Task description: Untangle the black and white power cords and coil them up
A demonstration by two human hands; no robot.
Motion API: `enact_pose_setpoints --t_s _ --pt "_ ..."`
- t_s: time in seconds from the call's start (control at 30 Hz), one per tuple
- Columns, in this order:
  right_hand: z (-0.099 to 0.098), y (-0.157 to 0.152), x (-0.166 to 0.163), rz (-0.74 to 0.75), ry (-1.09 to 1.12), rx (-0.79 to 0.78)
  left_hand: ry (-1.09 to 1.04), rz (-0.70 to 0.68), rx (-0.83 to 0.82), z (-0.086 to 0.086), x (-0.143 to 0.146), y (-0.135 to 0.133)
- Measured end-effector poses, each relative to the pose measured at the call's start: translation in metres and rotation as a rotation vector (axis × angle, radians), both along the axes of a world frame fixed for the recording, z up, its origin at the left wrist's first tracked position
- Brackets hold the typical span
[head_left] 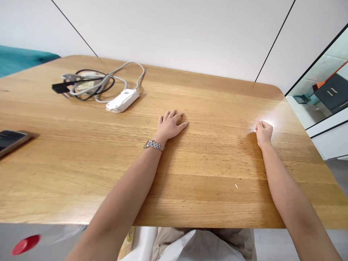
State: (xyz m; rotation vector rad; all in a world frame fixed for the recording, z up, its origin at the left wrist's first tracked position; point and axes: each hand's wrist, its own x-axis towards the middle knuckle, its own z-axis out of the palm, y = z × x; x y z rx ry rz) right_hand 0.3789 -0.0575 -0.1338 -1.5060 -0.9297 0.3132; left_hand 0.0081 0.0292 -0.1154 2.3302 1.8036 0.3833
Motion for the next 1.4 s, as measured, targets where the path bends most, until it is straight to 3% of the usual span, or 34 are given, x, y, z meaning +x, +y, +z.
enact_pose_setpoints --t_s 0.47,1.4 --pt "0.0022 -0.0032 -0.0044 0.014 0.031 -0.027 0.165 -0.081 0.048 0.0035 0.0025 -0.0060" --pt "0.0033 -0.0051 -0.0054 0.022 -0.022 -0.054 0.159 -0.056 0.041 0.0030 0.0028 -0.0070"
